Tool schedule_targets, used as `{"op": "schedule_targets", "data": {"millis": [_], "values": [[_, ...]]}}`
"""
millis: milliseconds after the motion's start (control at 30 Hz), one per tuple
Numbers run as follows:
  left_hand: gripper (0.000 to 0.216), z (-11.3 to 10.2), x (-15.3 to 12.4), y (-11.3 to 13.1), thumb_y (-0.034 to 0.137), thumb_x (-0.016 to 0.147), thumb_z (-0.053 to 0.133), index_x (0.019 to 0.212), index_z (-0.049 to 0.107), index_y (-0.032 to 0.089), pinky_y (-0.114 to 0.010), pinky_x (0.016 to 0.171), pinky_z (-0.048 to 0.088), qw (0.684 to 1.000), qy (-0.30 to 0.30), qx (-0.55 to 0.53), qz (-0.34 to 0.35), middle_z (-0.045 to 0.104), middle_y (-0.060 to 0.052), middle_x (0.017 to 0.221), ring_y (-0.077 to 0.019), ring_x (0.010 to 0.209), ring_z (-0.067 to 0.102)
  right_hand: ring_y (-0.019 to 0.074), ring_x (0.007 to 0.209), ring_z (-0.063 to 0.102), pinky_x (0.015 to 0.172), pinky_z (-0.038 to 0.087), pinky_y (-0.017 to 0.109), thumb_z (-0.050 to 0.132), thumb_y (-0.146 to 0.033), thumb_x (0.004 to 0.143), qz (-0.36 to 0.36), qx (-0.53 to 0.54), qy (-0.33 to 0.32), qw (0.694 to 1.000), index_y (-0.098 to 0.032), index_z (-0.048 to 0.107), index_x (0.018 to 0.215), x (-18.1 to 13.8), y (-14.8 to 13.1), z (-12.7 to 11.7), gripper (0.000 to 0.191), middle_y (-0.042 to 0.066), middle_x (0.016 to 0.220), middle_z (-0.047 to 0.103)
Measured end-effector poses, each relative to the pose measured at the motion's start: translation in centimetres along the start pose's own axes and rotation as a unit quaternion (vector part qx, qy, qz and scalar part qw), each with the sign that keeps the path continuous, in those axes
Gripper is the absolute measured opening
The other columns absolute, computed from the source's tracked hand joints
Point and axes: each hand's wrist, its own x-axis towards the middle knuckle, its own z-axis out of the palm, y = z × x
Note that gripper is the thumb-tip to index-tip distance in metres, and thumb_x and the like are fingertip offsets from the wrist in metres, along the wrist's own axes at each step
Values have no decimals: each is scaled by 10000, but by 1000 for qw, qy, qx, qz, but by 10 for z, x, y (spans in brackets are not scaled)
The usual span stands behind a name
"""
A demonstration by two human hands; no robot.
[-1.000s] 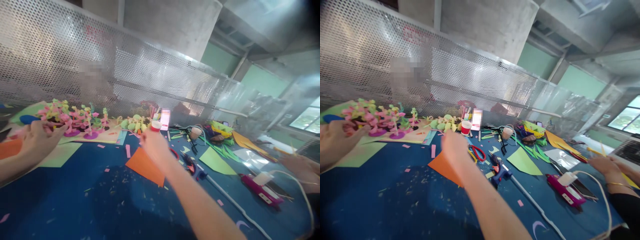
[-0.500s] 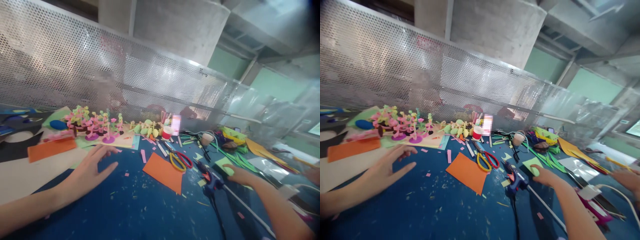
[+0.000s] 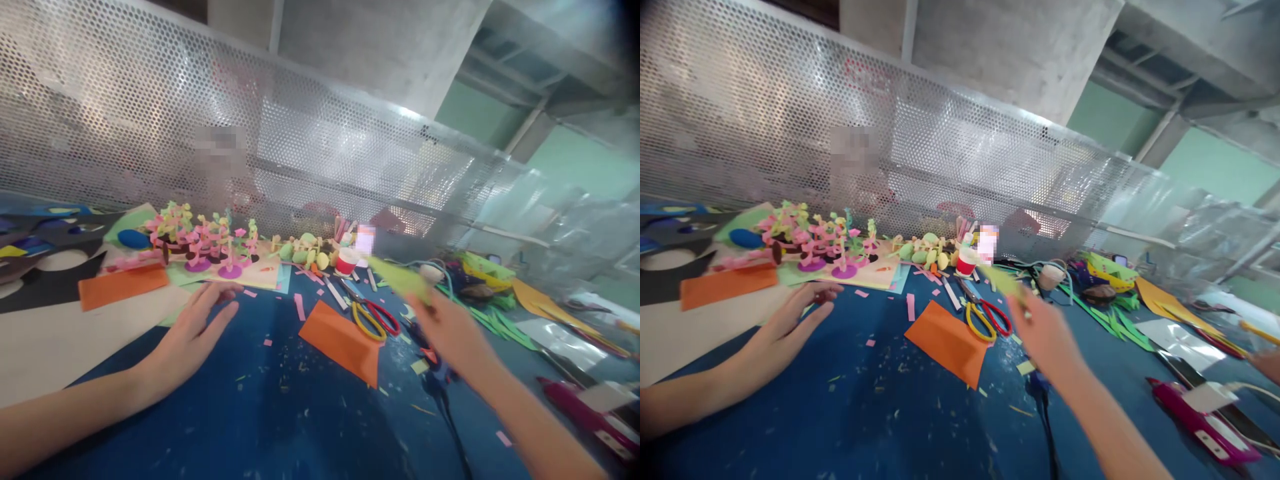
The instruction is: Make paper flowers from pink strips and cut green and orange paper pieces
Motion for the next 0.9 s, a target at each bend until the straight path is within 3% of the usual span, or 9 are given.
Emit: {"op": "schedule_targets", "data": {"millis": [33,67,133,267,400,500,600,733,900], "values": [[272,-3,-2,3,378,909,344,1142,427,264,-387,995,332,1000,14,0,-1,494,-40,1150,-213,1133,435,230,759,640,669,487,326,373,-297,891,-95,86,-32,991,-236,565,1140,-10,-27,6,321,74,886,688],[277,-5,-3,5,365,916,328,1162,411,269,-395,1019,301,1000,20,6,3,478,-40,1175,-212,1168,404,213,950,608,806,473,332,374,-195,874,-209,165,-82,961,-275,526,1204,-21,-51,14,372,51,1083,647],[281,-10,-7,10,337,925,301,1176,414,274,-402,1045,261,999,3,28,34,454,-38,1208,-209,1203,366,166,1152,491,982,379,332,383,-78,825,-343,253,-150,892,-297,508,1231,-41,-85,28,478,8,1262,542],[301,-9,-13,12,338,908,340,1175,467,284,-389,1014,322,986,-109,57,116,479,-40,1222,-224,1189,397,166,1290,330,1081,238,385,442,-64,774,-413,248,-259,837,-310,432,1311,-58,-105,36,591,15,1377,426],[375,-1,-16,10,403,840,466,1198,490,296,-392,948,404,949,-261,83,158,494,-63,1223,-253,1152,451,216,1280,353,1044,297,374,578,-194,712,-375,222,-339,834,-277,466,1288,-24,-92,20,592,33,1424,359],[370,1,-16,10,435,809,499,1149,548,298,-424,932,415,937,-291,108,163,489,-78,1222,-279,1150,457,180,980,595,853,444,290,503,-287,814,-229,130,-222,939,-260,625,1039,18,-81,28,258,26,1089,647],[418,0,-17,13,478,788,515,1163,555,298,-477,945,393,937,-284,124,160,489,-94,1240,-317,1175,430,259,840,616,717,445,346,518,-317,813,-132,74,-150,977,-147,629,889,51,-75,61,216,130,863,670],[490,-1,-17,13,544,771,509,1201,543,311,-519,960,369,936,-281,136,160,487,-99,1264,-348,1194,410,254,726,614,640,419,323,606,-290,739,-85,76,-141,983,-159,585,666,69,-74,97,151,96,687,647],[542,-1,-18,7,551,801,467,1305,425,356,-550,982,340,931,-296,129,169,436,-80,1349,-359,1243,366,226,709,612,655,415,319,507,-220,800,-53,175,-97,978,-153,567,717,69,-78,94,122,95,687,642]]}}
